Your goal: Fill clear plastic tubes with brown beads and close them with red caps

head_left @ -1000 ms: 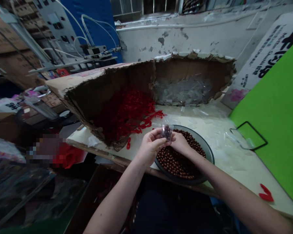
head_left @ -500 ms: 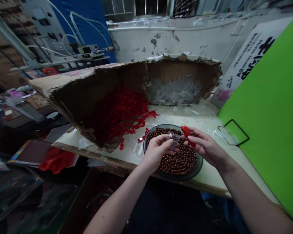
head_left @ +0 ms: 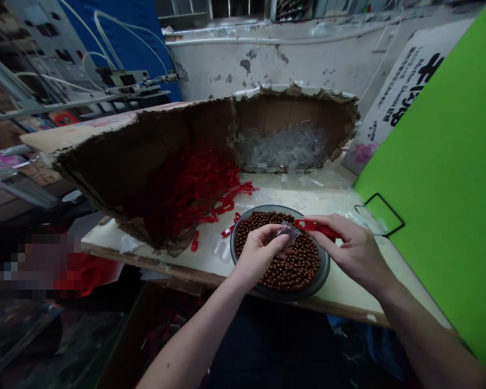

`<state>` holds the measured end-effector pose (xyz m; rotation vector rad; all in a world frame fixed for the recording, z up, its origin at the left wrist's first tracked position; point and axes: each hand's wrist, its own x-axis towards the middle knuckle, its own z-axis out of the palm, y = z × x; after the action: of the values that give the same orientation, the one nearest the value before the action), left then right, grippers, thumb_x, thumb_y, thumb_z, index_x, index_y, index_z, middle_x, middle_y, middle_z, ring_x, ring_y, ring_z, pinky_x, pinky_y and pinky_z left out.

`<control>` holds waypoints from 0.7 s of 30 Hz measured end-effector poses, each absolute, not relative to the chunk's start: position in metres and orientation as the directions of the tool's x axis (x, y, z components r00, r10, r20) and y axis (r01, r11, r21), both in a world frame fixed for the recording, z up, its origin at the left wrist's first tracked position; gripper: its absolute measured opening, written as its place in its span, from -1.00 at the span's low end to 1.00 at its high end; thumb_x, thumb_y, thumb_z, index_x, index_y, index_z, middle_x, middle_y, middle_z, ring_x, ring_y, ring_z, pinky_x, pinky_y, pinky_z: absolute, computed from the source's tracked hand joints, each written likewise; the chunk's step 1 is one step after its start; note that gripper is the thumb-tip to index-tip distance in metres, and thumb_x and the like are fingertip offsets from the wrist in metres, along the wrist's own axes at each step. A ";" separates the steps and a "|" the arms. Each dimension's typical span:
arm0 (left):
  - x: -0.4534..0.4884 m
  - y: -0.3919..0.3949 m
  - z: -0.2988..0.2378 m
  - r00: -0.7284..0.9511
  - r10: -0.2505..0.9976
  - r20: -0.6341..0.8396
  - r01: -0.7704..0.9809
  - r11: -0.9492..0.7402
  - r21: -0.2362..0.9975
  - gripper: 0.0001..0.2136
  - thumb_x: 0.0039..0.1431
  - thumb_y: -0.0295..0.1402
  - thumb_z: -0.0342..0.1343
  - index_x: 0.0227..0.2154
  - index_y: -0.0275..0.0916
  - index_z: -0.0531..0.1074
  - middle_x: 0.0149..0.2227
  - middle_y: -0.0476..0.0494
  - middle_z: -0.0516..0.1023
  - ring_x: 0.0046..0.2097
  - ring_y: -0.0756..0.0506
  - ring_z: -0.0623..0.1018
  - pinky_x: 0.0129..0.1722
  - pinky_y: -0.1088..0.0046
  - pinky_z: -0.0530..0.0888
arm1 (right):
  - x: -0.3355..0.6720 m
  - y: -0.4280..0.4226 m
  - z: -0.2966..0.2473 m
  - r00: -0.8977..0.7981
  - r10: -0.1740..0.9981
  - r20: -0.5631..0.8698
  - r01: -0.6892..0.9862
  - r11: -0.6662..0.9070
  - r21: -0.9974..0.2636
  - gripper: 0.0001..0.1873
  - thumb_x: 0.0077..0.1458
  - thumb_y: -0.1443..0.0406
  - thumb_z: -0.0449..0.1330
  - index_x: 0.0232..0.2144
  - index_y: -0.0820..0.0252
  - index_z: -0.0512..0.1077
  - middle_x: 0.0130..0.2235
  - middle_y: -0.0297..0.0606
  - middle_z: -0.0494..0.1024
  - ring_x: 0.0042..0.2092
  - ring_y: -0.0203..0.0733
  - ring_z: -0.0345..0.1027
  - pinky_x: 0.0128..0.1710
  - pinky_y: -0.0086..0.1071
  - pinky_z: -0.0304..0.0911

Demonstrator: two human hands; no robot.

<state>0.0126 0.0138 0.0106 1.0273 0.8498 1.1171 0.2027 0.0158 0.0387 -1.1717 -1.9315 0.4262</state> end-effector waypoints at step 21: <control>0.014 0.016 0.013 0.379 0.924 -0.048 -0.408 0.214 0.887 -0.69 0.02 -0.22 0.25 -0.23 -0.35 0.51 -0.37 -0.17 0.58 -0.47 0.02 0.52 -0.45 0.52 0.44 | 0.194 0.009 0.023 -0.346 0.621 0.703 0.587 0.728 -0.353 -0.49 0.17 0.47 0.12 0.12 -0.06 0.35 0.01 -0.27 0.53 -0.01 -0.11 0.45 0.02 -0.17 0.39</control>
<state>0.0140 0.0155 0.0126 0.9308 0.6788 1.0300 0.1938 0.0090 0.0227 -0.9156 -2.0399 0.0470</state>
